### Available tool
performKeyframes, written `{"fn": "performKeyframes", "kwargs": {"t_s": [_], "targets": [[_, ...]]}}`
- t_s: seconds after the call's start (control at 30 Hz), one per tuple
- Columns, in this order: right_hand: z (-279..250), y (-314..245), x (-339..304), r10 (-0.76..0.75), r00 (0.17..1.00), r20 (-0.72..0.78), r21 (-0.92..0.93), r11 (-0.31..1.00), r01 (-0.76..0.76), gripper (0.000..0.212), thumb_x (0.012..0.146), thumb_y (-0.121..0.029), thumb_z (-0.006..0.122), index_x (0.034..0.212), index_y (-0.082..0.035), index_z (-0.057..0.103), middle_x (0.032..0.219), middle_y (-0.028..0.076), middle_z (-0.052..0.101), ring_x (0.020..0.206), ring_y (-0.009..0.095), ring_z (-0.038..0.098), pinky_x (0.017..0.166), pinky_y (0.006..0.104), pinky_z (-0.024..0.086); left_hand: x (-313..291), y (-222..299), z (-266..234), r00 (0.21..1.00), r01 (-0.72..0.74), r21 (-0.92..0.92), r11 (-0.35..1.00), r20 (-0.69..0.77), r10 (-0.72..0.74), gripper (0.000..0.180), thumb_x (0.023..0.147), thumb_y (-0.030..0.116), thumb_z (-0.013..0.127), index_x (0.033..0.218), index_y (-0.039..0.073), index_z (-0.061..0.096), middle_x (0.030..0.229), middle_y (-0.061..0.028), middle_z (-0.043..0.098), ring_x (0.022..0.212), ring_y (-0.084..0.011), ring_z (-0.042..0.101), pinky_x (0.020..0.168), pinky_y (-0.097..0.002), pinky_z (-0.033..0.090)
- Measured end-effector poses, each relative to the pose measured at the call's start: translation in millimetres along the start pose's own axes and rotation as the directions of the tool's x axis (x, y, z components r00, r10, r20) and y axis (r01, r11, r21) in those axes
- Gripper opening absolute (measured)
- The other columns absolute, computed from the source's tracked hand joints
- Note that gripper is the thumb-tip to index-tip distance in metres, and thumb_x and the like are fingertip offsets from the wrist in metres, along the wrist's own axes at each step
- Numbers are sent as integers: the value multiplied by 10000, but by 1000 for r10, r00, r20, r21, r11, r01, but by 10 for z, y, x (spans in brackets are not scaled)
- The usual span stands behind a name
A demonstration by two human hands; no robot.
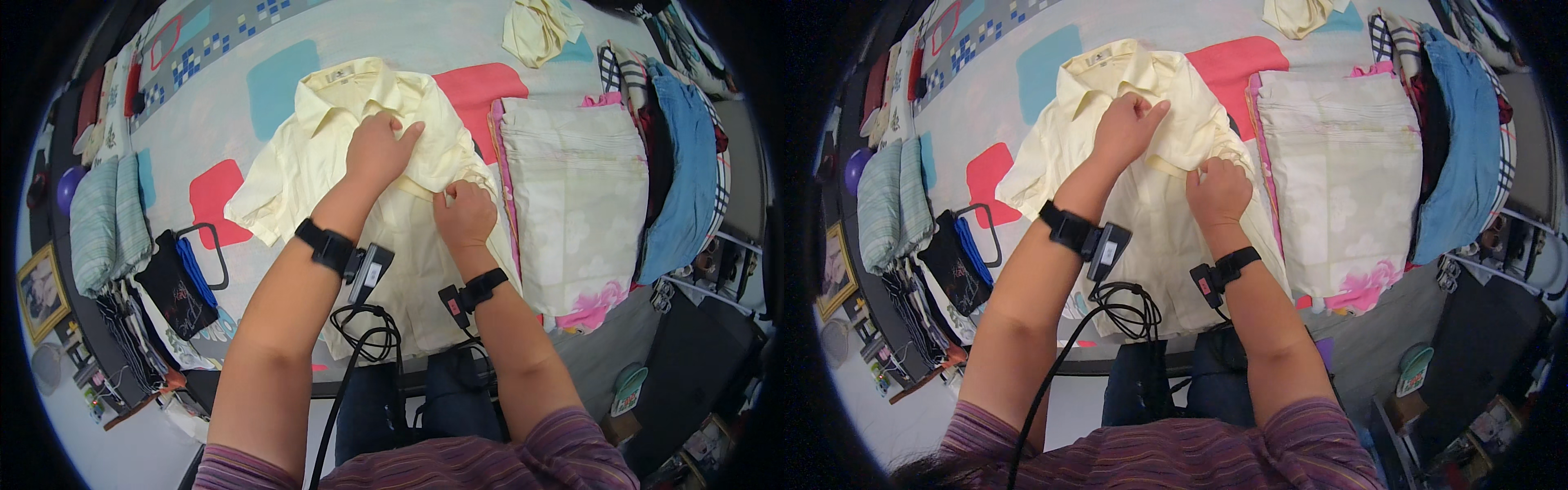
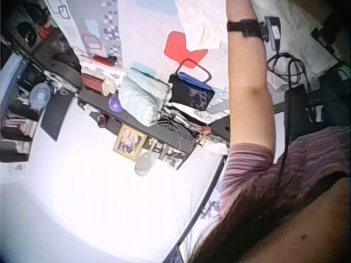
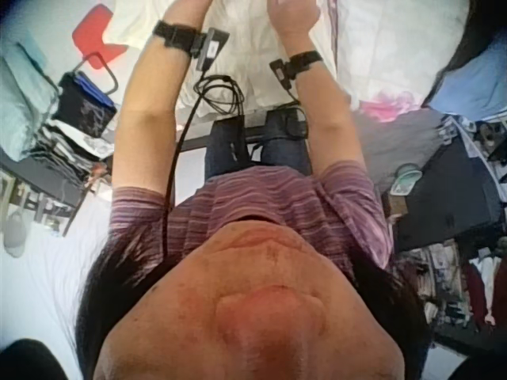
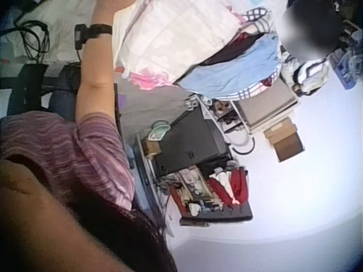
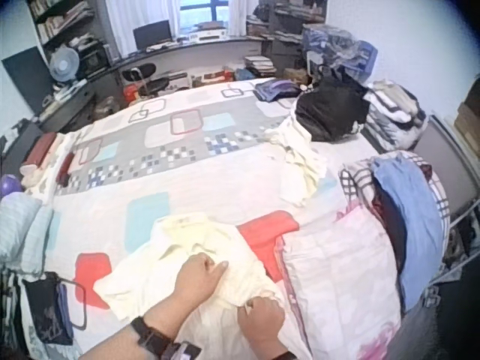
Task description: The person folds a light-colored short-sleeved shirt on a table, smoothing and aligning it before folding it in half. Then the person picks up a pair of blue jeans, lays them flat, and folds them neatly.
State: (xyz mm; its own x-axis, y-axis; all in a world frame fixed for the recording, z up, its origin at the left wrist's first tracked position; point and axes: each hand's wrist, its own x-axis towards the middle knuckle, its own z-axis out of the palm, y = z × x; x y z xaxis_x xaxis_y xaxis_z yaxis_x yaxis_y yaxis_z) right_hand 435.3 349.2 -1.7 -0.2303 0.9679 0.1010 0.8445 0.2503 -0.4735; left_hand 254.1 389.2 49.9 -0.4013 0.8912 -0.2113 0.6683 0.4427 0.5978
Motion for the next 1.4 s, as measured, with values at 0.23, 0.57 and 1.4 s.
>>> {"fn": "performKeyframes", "kwargs": {"t_s": [0.23,0.57,1.4], "targets": [[33,75,-72,39,997,-73,35,999,-36,149,715,-200,687,661,-124,571,678,44,585,660,266,577,569,411,455,652,-126,513,999,26,23,999,23,-27,460,866,460,624,886,4,680,810,-171,686,746,-299,652,683,-411,484],[7,30,-171,61,989,137,39,997,-67,166,727,-179,655,648,-97,533,655,71,573,636,289,585,556,419,457,906,-325,597,983,124,-96,988,149,-109,358,909,413,554,876,78,673,813,-136,688,810,-332,653,778,-417,486],[-155,93,-40,147,989,12,100,984,-147,269,745,-288,744,852,-77,616,849,82,614,758,269,607,679,384,482,355,-556,522,937,186,-35,982,307,-167,355,867,298,603,1019,-22,620,1022,-244,647,982,-391,611,844,-442,472]]}}
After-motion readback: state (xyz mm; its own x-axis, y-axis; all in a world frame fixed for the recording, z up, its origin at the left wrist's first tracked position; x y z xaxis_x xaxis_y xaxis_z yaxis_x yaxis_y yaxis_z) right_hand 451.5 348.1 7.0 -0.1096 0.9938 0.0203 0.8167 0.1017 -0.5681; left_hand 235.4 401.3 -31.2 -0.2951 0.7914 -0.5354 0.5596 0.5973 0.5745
